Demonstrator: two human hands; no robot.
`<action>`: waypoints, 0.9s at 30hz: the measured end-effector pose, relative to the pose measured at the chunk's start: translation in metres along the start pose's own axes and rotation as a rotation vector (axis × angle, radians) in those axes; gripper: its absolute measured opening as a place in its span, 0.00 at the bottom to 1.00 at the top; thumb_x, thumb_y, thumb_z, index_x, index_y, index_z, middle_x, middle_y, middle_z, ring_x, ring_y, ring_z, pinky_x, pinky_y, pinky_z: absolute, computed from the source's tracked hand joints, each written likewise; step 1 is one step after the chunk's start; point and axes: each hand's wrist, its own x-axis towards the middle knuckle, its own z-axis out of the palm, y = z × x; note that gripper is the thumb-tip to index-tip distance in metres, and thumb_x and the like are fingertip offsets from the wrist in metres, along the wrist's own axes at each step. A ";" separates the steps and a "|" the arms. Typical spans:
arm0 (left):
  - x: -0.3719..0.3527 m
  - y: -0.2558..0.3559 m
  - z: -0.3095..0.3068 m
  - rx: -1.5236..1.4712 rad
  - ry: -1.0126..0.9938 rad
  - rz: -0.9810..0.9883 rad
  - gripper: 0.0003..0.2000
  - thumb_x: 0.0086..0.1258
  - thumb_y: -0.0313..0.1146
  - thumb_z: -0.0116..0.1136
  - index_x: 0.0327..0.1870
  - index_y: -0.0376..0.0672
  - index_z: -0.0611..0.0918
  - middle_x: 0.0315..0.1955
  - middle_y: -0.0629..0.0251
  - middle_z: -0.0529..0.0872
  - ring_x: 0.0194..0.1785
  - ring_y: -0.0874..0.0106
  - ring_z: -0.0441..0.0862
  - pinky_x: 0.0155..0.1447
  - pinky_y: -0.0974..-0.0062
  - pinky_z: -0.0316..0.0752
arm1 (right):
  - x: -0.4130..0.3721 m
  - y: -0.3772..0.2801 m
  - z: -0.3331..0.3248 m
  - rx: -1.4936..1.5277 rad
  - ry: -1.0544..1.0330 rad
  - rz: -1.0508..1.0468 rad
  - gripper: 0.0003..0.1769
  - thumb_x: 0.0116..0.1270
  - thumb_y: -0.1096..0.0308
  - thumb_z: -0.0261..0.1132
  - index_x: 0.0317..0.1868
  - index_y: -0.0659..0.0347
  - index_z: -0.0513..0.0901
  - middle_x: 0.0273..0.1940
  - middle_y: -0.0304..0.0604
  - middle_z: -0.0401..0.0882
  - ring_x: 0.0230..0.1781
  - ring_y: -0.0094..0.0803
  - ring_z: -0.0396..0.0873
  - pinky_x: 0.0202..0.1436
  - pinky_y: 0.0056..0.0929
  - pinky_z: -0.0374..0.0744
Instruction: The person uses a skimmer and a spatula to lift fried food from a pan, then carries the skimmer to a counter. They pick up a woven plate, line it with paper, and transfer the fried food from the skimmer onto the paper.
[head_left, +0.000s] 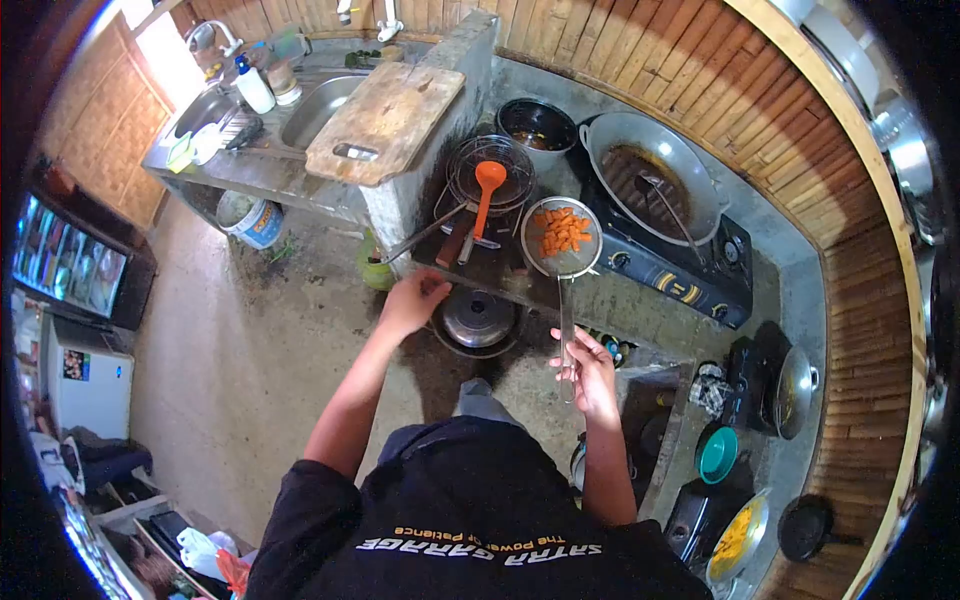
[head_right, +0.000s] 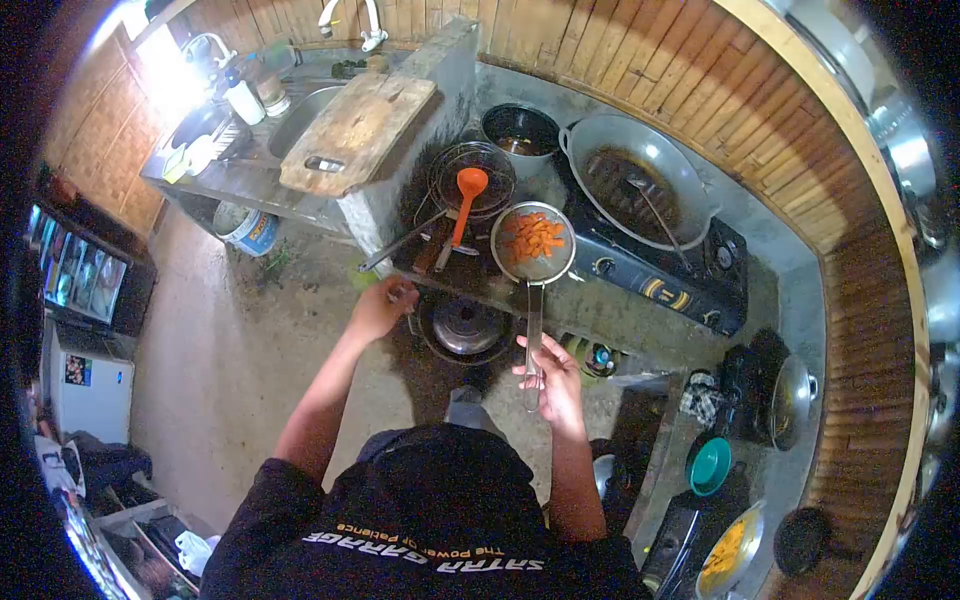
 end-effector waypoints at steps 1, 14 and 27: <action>0.018 0.000 0.000 0.042 0.009 -0.047 0.14 0.65 0.41 0.63 0.45 0.40 0.81 0.32 0.58 0.86 0.35 0.66 0.83 0.42 0.69 0.76 | 0.015 -0.006 -0.003 -0.004 -0.007 -0.007 0.21 0.70 0.73 0.55 0.62 0.65 0.71 0.55 0.50 0.80 0.30 0.33 0.85 0.25 0.24 0.83; 0.187 -0.044 0.063 0.687 -0.019 -0.116 0.25 0.63 0.62 0.55 0.42 0.50 0.86 0.44 0.54 0.85 0.53 0.51 0.80 0.57 0.55 0.74 | 0.136 -0.046 -0.010 -0.047 0.023 0.087 0.21 0.70 0.72 0.56 0.63 0.64 0.73 0.52 0.47 0.82 0.27 0.32 0.83 0.21 0.26 0.79; 0.236 -0.013 0.102 0.934 -0.288 -0.194 0.24 0.60 0.54 0.63 0.50 0.46 0.82 0.48 0.63 0.84 0.57 0.61 0.78 0.63 0.45 0.61 | 0.164 -0.030 0.005 -0.005 0.051 0.119 0.22 0.70 0.72 0.56 0.64 0.65 0.70 0.53 0.46 0.81 0.28 0.32 0.84 0.21 0.26 0.79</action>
